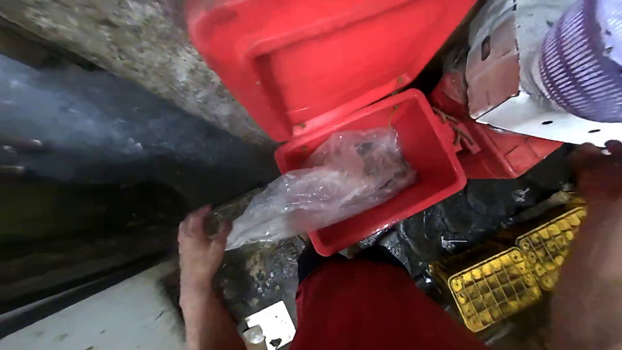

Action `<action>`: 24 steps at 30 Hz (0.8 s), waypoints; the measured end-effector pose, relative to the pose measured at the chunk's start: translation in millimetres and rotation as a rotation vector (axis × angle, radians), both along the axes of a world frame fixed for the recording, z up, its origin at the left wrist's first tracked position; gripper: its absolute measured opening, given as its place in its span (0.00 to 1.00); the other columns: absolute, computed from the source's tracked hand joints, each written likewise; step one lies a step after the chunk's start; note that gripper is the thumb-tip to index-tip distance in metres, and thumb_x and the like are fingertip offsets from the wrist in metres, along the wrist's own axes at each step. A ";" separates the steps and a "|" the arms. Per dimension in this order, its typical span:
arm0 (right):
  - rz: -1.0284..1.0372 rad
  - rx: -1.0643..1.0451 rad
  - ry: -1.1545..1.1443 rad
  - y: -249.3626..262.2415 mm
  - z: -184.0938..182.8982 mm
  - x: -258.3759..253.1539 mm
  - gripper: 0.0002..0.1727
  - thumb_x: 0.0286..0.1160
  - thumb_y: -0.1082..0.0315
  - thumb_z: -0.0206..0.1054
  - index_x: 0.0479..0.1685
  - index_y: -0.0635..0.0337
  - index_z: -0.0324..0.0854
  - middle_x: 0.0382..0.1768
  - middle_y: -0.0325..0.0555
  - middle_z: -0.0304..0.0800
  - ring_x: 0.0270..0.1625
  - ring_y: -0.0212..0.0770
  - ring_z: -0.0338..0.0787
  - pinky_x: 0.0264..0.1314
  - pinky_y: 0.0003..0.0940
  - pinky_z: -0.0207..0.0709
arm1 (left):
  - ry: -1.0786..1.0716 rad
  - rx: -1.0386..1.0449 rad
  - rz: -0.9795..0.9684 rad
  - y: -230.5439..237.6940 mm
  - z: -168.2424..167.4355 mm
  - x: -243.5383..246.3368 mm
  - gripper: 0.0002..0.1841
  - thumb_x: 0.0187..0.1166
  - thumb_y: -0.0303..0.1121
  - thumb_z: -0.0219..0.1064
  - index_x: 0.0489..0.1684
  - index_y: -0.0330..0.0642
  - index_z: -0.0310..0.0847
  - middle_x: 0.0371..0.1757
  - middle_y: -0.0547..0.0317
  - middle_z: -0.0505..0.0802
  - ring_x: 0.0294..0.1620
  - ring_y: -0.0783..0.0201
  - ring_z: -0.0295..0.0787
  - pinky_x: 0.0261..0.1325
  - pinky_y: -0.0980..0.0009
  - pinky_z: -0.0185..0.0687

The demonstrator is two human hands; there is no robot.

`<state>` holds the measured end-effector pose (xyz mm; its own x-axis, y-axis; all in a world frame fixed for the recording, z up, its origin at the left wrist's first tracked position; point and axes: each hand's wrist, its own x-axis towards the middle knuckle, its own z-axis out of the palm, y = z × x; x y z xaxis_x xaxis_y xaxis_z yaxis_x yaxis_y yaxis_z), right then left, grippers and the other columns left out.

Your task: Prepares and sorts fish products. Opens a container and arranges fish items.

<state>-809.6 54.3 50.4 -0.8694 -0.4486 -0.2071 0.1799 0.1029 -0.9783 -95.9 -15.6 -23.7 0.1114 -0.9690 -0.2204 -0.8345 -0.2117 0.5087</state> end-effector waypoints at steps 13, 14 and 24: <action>1.157 0.561 -0.327 -41.8 -213.9 333.3 0.45 0.81 0.48 0.69 0.93 0.57 0.52 0.79 0.61 0.76 0.73 0.56 0.84 0.71 0.56 0.81 | 0.739 0.293 0.098 -49.3 -11.0 -176.7 0.13 0.91 0.31 0.50 0.54 0.33 0.79 0.32 0.59 0.86 0.29 0.69 0.83 0.37 0.68 0.84; 1.163 0.520 -0.270 -50.0 -222.6 342.5 0.41 0.79 0.50 0.71 0.86 0.64 0.62 0.74 0.62 0.80 0.73 0.53 0.84 0.76 0.52 0.79 | 0.867 0.267 0.253 -57.7 1.6 -177.4 0.13 0.92 0.34 0.48 0.46 0.40 0.78 0.26 0.65 0.84 0.24 0.71 0.81 0.31 0.70 0.83; 0.794 0.725 0.441 -22.9 -131.4 117.0 0.14 0.67 0.65 0.79 0.45 0.65 0.91 0.40 0.61 0.93 0.44 0.56 0.92 0.53 0.64 0.83 | 0.637 0.183 0.608 -117.4 -56.7 -26.3 0.18 0.86 0.54 0.56 0.46 0.49 0.79 0.26 0.67 0.79 0.20 0.71 0.71 0.25 0.69 0.73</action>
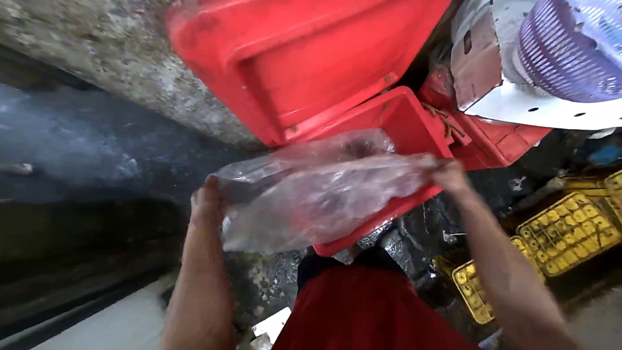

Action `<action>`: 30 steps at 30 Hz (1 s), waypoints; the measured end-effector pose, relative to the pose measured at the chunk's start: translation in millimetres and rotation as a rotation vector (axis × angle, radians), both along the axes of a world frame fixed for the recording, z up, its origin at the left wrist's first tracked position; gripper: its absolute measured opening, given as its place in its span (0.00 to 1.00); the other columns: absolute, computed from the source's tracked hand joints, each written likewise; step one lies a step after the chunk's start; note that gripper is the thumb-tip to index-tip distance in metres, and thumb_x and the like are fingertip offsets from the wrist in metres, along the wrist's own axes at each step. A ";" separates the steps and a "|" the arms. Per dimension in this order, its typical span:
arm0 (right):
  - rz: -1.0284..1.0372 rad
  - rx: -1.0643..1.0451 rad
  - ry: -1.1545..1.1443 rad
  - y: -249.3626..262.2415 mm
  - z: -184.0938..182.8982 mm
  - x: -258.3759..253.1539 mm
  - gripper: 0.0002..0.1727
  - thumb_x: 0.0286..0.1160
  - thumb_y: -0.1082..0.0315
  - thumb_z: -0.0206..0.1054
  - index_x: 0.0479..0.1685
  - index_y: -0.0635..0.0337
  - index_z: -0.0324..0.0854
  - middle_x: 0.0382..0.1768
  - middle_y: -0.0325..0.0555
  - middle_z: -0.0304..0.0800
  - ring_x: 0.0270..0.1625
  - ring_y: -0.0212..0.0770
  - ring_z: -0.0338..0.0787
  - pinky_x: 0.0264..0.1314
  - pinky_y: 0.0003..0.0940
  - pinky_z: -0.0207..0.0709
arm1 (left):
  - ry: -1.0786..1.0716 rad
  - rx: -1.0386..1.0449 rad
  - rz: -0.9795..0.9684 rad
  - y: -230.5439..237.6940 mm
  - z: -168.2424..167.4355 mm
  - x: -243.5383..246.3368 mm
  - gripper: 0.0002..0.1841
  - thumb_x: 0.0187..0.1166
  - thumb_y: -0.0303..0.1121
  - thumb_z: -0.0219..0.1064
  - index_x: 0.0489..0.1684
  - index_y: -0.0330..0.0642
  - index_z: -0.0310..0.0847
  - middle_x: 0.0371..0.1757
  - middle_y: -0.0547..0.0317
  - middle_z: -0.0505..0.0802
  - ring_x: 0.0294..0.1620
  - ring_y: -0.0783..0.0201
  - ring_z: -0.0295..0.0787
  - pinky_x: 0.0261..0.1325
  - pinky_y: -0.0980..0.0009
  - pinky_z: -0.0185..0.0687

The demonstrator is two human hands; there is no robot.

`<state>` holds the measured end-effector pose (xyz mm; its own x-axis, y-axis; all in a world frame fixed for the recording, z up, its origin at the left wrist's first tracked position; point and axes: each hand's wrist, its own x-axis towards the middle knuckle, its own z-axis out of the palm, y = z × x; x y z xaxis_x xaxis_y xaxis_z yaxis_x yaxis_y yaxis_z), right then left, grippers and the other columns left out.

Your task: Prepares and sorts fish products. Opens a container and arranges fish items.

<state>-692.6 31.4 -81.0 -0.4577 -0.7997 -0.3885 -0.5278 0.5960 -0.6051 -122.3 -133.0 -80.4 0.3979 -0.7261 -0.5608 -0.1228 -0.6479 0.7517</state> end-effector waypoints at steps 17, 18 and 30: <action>-0.160 -0.071 0.147 102.2 49.2 -26.9 0.30 0.79 0.58 0.68 0.72 0.72 0.75 0.71 0.72 0.78 0.73 0.59 0.82 0.72 0.53 0.79 | -0.891 -0.407 -1.090 53.2 47.9 -137.1 0.39 0.72 0.42 0.73 0.86 0.39 0.66 0.83 0.27 0.71 0.85 0.23 0.59 0.80 0.19 0.45; -0.060 -0.028 0.136 96.0 31.9 -2.8 0.29 0.77 0.56 0.70 0.69 0.71 0.78 0.71 0.72 0.78 0.74 0.61 0.80 0.75 0.56 0.76 | -0.897 -0.366 -1.237 57.4 39.2 -159.8 0.39 0.73 0.44 0.74 0.87 0.43 0.66 0.86 0.31 0.69 0.89 0.26 0.54 0.81 0.18 0.38; 0.206 0.762 0.053 187.6 -156.8 35.1 0.37 0.72 0.49 0.74 0.84 0.49 0.74 0.84 0.60 0.71 0.90 0.66 0.60 0.88 0.77 0.39 | -0.617 0.212 -1.477 33.8 -119.0 -254.1 0.31 0.80 0.37 0.68 0.85 0.45 0.68 0.70 0.30 0.84 0.73 0.30 0.78 0.73 0.31 0.71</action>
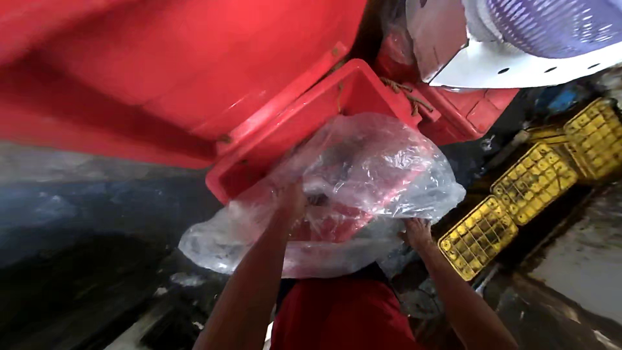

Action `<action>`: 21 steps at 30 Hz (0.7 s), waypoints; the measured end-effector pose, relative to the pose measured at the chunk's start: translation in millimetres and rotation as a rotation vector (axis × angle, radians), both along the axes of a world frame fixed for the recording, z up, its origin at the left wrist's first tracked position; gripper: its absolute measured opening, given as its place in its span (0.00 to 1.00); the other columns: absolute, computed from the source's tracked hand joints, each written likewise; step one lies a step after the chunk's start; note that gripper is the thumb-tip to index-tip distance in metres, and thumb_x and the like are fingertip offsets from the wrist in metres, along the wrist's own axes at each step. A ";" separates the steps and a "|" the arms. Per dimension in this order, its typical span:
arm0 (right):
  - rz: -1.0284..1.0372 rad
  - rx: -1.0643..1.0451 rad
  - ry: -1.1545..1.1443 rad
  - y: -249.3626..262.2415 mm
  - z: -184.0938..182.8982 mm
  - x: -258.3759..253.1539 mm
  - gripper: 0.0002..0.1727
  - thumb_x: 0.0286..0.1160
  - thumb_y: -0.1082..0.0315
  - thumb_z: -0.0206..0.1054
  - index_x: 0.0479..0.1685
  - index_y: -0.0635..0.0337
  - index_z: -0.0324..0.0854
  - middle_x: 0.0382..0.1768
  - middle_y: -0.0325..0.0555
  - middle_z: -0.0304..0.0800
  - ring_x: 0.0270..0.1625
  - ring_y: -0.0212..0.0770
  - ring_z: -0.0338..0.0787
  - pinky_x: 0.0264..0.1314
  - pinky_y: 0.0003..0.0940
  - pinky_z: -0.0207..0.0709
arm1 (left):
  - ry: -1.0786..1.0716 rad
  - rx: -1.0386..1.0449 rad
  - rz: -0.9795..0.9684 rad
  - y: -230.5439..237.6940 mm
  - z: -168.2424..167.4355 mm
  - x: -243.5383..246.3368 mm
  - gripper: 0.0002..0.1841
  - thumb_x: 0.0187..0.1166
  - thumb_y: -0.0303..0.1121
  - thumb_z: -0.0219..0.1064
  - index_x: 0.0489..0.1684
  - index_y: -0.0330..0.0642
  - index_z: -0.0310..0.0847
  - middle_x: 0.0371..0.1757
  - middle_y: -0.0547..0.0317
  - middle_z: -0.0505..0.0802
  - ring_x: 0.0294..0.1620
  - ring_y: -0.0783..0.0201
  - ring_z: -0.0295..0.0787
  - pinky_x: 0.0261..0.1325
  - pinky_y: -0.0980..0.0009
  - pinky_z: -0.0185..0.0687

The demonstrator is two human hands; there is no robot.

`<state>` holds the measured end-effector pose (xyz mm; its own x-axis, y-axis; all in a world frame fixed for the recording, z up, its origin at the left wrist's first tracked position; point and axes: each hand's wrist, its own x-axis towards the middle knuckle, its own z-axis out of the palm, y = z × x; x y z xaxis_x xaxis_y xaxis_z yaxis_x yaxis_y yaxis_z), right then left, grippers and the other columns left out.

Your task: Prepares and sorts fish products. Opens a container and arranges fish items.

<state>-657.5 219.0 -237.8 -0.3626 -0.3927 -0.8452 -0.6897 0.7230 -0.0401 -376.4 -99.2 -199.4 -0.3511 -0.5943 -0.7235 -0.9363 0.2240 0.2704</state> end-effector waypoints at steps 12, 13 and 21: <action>-0.832 -1.213 -0.146 -141.0 38.0 -144.6 0.31 0.95 0.48 0.41 0.83 0.60 0.66 0.76 0.47 0.78 0.75 0.35 0.79 0.79 0.37 0.74 | 0.936 -0.002 0.935 -141.4 147.7 -131.4 0.13 0.86 0.40 0.58 0.56 0.43 0.81 0.48 0.57 0.89 0.49 0.63 0.88 0.51 0.60 0.87; -0.974 -1.121 -0.214 -150.0 27.1 -143.1 0.32 0.94 0.43 0.37 0.76 0.55 0.72 0.66 0.42 0.85 0.65 0.33 0.85 0.68 0.38 0.81 | 0.918 -0.070 0.815 -135.9 150.2 -130.7 0.14 0.84 0.36 0.60 0.61 0.41 0.80 0.52 0.54 0.89 0.52 0.62 0.88 0.54 0.60 0.87; -1.205 -1.089 -0.008 -149.8 4.1 -137.7 0.23 0.91 0.54 0.53 0.57 0.66 0.85 0.43 0.50 0.91 0.43 0.38 0.89 0.51 0.42 0.86 | 0.592 -0.826 -0.071 -21.2 175.4 -91.0 0.24 0.78 0.45 0.63 0.65 0.37 0.81 0.67 0.36 0.84 0.69 0.39 0.80 0.66 0.43 0.78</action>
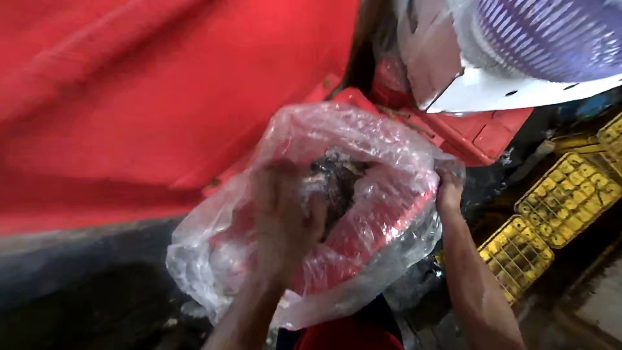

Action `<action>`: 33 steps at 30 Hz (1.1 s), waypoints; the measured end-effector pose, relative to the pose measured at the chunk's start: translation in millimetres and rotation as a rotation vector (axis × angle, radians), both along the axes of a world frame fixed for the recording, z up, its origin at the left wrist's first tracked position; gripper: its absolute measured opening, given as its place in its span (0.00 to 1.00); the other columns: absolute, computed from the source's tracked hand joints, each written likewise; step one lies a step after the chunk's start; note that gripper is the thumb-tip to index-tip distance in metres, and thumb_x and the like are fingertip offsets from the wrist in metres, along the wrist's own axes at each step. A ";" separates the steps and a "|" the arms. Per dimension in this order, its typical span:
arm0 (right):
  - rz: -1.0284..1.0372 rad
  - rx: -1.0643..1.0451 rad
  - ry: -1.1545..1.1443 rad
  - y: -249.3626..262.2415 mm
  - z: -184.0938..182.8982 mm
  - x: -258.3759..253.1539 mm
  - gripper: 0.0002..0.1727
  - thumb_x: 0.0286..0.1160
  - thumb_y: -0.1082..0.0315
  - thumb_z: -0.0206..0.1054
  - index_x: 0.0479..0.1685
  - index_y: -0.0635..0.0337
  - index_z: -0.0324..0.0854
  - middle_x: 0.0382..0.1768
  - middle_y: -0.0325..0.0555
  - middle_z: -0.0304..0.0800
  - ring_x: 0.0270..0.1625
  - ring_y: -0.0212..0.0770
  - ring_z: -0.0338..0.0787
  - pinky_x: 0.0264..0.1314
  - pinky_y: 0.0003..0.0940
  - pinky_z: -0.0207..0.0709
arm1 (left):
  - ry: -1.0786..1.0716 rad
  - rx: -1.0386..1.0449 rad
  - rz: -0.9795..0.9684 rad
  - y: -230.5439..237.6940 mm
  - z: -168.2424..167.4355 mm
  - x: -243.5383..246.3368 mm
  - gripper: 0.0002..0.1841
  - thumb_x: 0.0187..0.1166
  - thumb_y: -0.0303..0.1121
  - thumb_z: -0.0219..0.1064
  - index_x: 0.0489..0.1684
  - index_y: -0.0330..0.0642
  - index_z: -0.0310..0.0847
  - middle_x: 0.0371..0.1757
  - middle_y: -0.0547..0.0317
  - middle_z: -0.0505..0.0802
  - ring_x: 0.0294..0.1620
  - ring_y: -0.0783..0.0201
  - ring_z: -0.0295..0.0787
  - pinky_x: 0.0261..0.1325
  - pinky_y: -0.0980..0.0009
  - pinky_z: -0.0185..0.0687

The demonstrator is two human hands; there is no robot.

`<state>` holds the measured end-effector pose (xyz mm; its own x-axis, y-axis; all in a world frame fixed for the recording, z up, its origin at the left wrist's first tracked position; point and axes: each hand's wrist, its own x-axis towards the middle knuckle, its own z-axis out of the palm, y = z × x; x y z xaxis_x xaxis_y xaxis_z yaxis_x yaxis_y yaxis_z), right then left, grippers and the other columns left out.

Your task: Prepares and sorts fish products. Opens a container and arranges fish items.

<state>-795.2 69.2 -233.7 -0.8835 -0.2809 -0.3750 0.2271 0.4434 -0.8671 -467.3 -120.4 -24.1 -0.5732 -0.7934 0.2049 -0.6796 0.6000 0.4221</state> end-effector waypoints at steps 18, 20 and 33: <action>0.398 0.066 0.080 156.4 78.9 177.5 0.26 0.81 0.58 0.59 0.70 0.68 0.79 0.63 0.55 0.87 0.62 0.40 0.90 0.64 0.38 0.87 | -0.318 0.664 0.054 -174.2 -108.2 -229.1 0.29 0.86 0.52 0.57 0.65 0.30 0.82 0.68 0.28 0.85 0.74 0.33 0.78 0.75 0.30 0.67; 0.421 0.097 -0.069 172.7 68.3 205.3 0.23 0.79 0.63 0.60 0.68 0.69 0.80 0.60 0.56 0.89 0.59 0.42 0.91 0.63 0.41 0.87 | -0.432 0.723 0.083 -171.9 -94.8 -233.4 0.31 0.89 0.53 0.52 0.66 0.29 0.81 0.69 0.27 0.84 0.73 0.34 0.79 0.73 0.31 0.69; 0.710 -0.281 0.262 32.9 100.6 185.5 0.15 0.78 0.67 0.62 0.55 0.66 0.88 0.45 0.46 0.92 0.47 0.31 0.91 0.54 0.29 0.88 | 0.031 0.577 -0.031 37.7 10.3 71.7 0.20 0.82 0.41 0.63 0.66 0.40 0.86 0.66 0.53 0.91 0.66 0.62 0.89 0.70 0.58 0.85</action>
